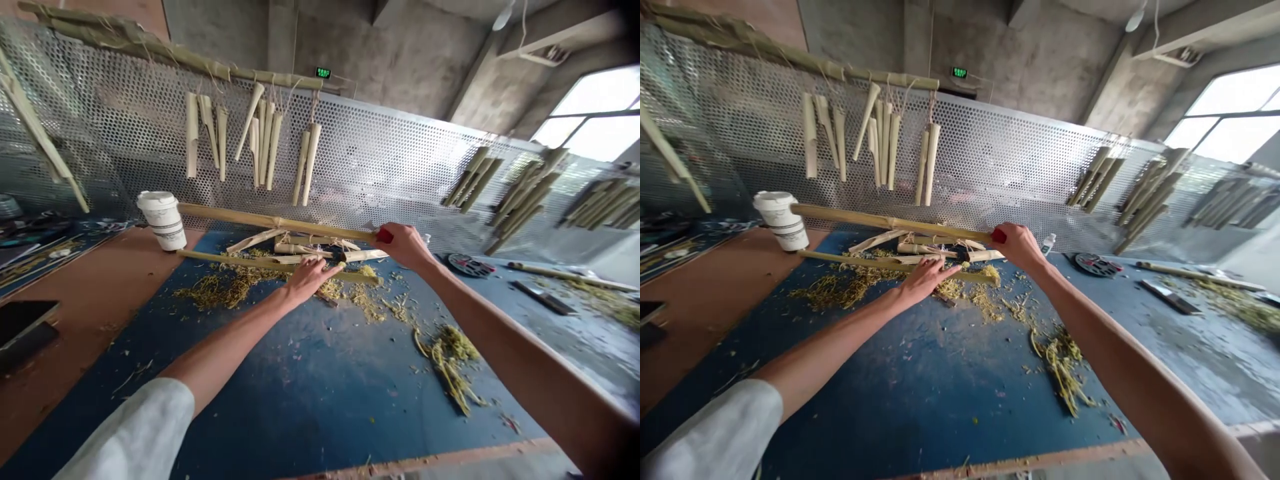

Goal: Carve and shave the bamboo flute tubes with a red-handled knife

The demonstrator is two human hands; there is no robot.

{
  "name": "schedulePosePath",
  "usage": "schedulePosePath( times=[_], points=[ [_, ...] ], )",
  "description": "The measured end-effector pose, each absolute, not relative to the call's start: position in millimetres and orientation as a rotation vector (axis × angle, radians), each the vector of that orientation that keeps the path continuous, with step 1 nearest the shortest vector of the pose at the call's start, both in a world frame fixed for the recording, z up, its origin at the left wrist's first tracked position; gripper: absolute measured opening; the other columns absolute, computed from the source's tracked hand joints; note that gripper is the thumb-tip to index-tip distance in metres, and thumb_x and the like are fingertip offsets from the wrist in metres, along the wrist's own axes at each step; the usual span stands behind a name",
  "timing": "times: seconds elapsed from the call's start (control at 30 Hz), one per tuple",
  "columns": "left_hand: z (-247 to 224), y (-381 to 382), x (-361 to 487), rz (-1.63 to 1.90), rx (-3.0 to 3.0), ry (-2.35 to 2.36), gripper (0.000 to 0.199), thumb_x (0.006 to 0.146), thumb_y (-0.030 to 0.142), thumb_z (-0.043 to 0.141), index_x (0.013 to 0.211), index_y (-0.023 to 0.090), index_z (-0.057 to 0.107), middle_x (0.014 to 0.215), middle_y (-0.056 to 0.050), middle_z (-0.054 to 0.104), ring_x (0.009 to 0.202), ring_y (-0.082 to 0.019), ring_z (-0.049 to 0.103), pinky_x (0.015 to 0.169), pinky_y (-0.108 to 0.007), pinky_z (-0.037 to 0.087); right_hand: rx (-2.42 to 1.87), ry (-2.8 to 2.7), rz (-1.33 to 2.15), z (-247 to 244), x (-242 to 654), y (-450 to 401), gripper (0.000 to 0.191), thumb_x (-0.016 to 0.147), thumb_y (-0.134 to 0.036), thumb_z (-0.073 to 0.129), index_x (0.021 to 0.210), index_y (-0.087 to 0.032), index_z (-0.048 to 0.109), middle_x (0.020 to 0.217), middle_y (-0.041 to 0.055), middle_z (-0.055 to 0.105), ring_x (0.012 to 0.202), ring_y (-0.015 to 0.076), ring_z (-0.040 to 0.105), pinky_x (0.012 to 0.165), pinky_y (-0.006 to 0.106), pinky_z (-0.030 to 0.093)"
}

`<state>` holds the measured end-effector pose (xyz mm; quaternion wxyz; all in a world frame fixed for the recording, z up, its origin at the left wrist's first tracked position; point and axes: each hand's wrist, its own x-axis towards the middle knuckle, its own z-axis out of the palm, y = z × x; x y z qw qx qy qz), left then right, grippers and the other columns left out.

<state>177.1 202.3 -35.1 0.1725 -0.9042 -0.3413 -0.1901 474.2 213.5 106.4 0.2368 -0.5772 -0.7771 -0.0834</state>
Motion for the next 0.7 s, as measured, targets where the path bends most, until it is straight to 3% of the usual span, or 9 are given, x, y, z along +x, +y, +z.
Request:
schedulePosePath(
  times=[0.17,0.2,0.27,0.37,0.47,0.5,0.57,0.6,0.7],
  points=[
    [8.7,157.1,177.8,-0.497,-2.604,-0.828,0.041,0.112,0.045,0.079,0.146,0.023,0.073,0.150,-0.013,0.076,0.125,-0.029,0.079,0.106,-0.052,0.071,-1.543,-2.130,-0.094,101.6,481.8,175.4,0.037,0.102,-0.050,0.078,0.080,-0.027,0.059,0.074,0.0013,0.064,0.071,0.0182,0.053,0.071,0.036,0.040],
    [18.2,132.8,170.2,-0.479,-2.637,-0.736,0.037,0.113,0.040,0.079,0.144,0.022,0.075,0.145,-0.012,0.079,0.120,-0.027,0.080,0.102,-0.050,0.073,-1.534,-2.142,-0.057,98.1,484.1,166.2,0.040,0.103,-0.054,0.076,0.081,-0.027,0.059,0.074,0.0019,0.063,0.071,0.0183,0.052,0.071,0.036,0.040],
    [38.5,78.7,144.2,-0.485,-2.654,-0.627,0.033,0.121,0.022,0.060,0.148,0.034,0.076,0.141,-0.002,0.084,0.126,-0.019,0.079,0.109,-0.038,0.070,-1.523,-2.186,0.034,88.5,487.9,147.2,0.043,0.103,-0.061,0.075,0.083,-0.026,0.063,0.074,0.0027,0.064,0.070,0.0188,0.050,0.069,0.037,0.040],
    [61.2,9.7,79.1,-0.604,-2.493,-0.840,0.053,0.116,0.008,0.057,0.167,0.023,0.062,0.159,-0.012,0.078,0.152,-0.030,0.068,0.128,-0.055,0.061,-1.512,-2.287,0.189,68.8,490.2,121.0,0.044,0.103,-0.066,0.077,0.085,-0.026,0.069,0.073,0.0030,0.065,0.068,0.0195,0.050,0.067,0.038,0.040],
    [51.6,-23.4,-1.1,-0.530,-2.110,-1.207,0.066,0.116,0.025,0.064,0.180,0.028,0.047,0.170,-0.018,0.069,0.157,-0.045,0.064,0.126,-0.074,0.058,-1.512,-2.416,0.346,46.7,489.3,105.8,0.043,0.104,-0.063,0.079,0.085,-0.025,0.070,0.070,-0.0013,0.062,0.065,0.0168,0.050,0.063,0.034,0.042],
    [40.6,-27.6,-25.9,-0.481,-2.083,-1.266,0.063,0.117,0.029,0.061,0.179,0.030,0.048,0.164,-0.017,0.073,0.150,-0.046,0.070,0.125,-0.077,0.057,-1.518,-2.457,0.389,39.9,488.7,104.2,0.043,0.106,-0.061,0.079,0.085,-0.025,0.069,0.070,-0.0031,0.061,0.064,0.0152,0.050,0.063,0.032,0.044],
    [13.1,-30.2,-66.0,-0.464,-2.135,-1.307,0.042,0.120,0.035,0.058,0.162,0.037,0.061,0.131,-0.006,0.087,0.122,-0.036,0.082,0.113,-0.062,0.065,-1.541,-2.521,0.450,28.2,486.3,105.7,0.045,0.112,-0.058,0.076,0.085,-0.024,0.067,0.073,-0.0049,0.063,0.063,0.0125,0.052,0.063,0.028,0.049],
    [-0.7,-29.9,-79.9,-0.469,-2.157,-1.306,0.028,0.121,0.041,0.058,0.147,0.037,0.068,0.116,-0.002,0.088,0.105,-0.031,0.084,0.095,-0.049,0.068,-1.554,-2.540,0.465,23.7,484.2,107.8,0.045,0.114,-0.057,0.074,0.086,-0.023,0.067,0.076,-0.0048,0.065,0.064,0.0117,0.053,0.064,0.027,0.052],
    [-31.2,-25.8,-98.1,-0.465,-2.255,-1.289,0.023,0.123,0.049,0.054,0.116,0.032,0.068,0.096,0.003,0.085,0.079,-0.022,0.081,0.062,-0.031,0.053,-1.585,-2.531,0.439,16.3,470.3,112.4,0.041,0.114,-0.051,0.076,0.087,-0.022,0.068,0.078,-0.0047,0.066,0.065,0.0120,0.056,0.067,0.028,0.053]
  ],
)
